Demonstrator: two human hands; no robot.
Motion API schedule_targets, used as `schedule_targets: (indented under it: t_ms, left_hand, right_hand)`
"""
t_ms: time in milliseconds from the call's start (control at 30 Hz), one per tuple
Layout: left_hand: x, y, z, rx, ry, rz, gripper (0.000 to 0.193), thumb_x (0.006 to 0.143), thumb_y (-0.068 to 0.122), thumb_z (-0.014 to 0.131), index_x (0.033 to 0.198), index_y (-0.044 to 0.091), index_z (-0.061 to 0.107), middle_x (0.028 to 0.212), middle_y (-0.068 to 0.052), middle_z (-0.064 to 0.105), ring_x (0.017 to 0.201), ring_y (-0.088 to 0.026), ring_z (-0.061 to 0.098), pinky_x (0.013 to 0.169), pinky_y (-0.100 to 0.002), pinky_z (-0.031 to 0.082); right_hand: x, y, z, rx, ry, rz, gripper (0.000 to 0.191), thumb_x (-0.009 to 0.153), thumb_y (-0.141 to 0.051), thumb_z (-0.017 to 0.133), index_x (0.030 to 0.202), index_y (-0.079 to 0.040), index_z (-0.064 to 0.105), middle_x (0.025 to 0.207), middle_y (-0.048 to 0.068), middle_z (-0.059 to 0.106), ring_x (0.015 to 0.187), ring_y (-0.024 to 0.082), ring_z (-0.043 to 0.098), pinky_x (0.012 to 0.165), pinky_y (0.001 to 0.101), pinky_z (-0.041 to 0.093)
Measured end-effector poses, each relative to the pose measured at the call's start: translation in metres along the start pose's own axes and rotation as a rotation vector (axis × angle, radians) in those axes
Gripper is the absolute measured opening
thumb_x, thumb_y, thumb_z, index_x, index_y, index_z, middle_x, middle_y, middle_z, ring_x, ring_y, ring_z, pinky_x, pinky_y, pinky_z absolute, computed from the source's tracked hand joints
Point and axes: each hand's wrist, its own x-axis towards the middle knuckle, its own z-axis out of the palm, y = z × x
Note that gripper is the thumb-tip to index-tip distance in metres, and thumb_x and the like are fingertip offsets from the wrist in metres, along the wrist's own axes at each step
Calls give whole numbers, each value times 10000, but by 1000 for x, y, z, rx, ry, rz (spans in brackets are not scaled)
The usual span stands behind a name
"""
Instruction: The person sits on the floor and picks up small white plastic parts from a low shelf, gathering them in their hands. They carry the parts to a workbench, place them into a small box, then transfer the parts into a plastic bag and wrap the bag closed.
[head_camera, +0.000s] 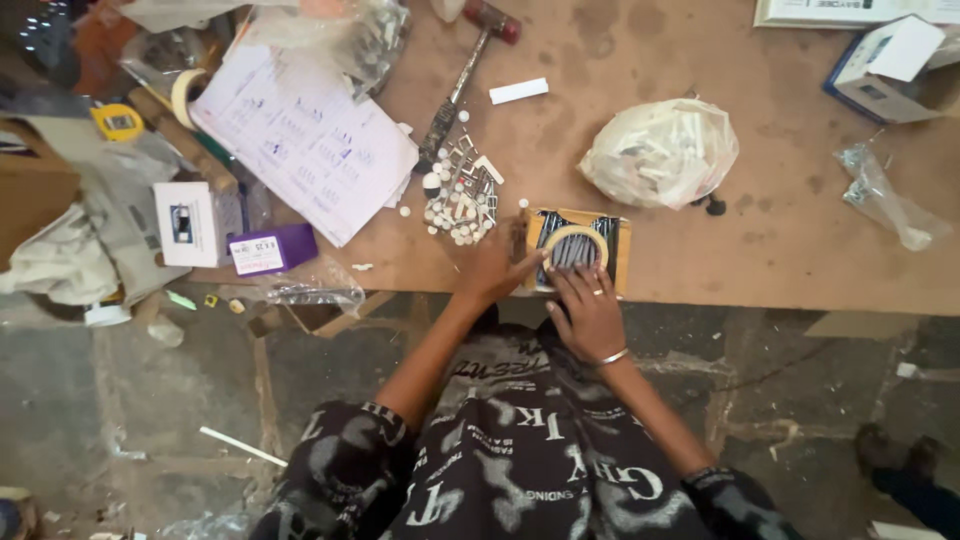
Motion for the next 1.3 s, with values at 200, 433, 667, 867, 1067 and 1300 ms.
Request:
schedule_targets:
  t_ms: [200, 433, 667, 867, 1067, 1300]
  left_hand:
    - [-3, 6, 22, 411, 108, 378, 877, 953, 544, 643, 1619, 75, 317, 1667, -221, 307, 1521, -435, 330, 1221, -557, 309]
    - [-1, 5, 36, 345, 184, 468, 939, 855, 463, 693, 1614, 90, 285, 1685, -264, 206, 1538, -495, 232, 1279, -609, 197]
    - [-1, 4, 15, 179, 45, 371, 1001, 829, 437, 729, 1599, 79, 200, 1637, -280, 238, 1513, -499, 251, 1229, -572, 238]
    - [-3, 11, 4, 192, 10, 288, 919, 857, 413, 710, 1590, 109, 245, 1606, -252, 325, 1506, -432, 307, 1231, -536, 273]
    - [-6, 21, -2, 201, 38, 344, 965, 836, 440, 720, 1599, 96, 240, 1597, -244, 336, 1527, -423, 295, 1252, -540, 269]
    - [-5, 35, 1, 211, -86, 432, 1168, 664, 600, 799, 1540, 69, 238, 1589, -400, 173, 1490, -576, 151, 1207, -596, 238]
  right_hand:
    - [-4, -8, 16, -173, 325, 220, 559, 1000, -281, 636, 1511, -78, 535, 1571, 162, 511, 1486, 401, 400, 1246, 573, 228]
    - [5, 28, 40, -149, 253, 358, 676, 981, -319, 655, 1570, -64, 444, 1638, 179, 393, 1480, 493, 355, 1220, 586, 254]
    - [9, 45, 42, 405, 471, 544, 628, 997, -267, 692, 1525, -22, 457, 1439, 243, 588, 1307, 368, 601, 1096, 440, 462]
    - [18, 54, 38, 413, 424, 558, 571, 962, -264, 747, 1432, -14, 541, 1181, 203, 717, 1081, 328, 719, 928, 418, 548]
    - [20, 52, 35, 397, 436, 533, 553, 955, -265, 754, 1403, -7, 555, 1159, 204, 723, 1061, 324, 727, 910, 427, 556]
    - [-1, 53, 29, 360, 391, 698, 489, 998, -273, 713, 1397, -23, 581, 1174, 213, 720, 1074, 329, 708, 904, 436, 540]
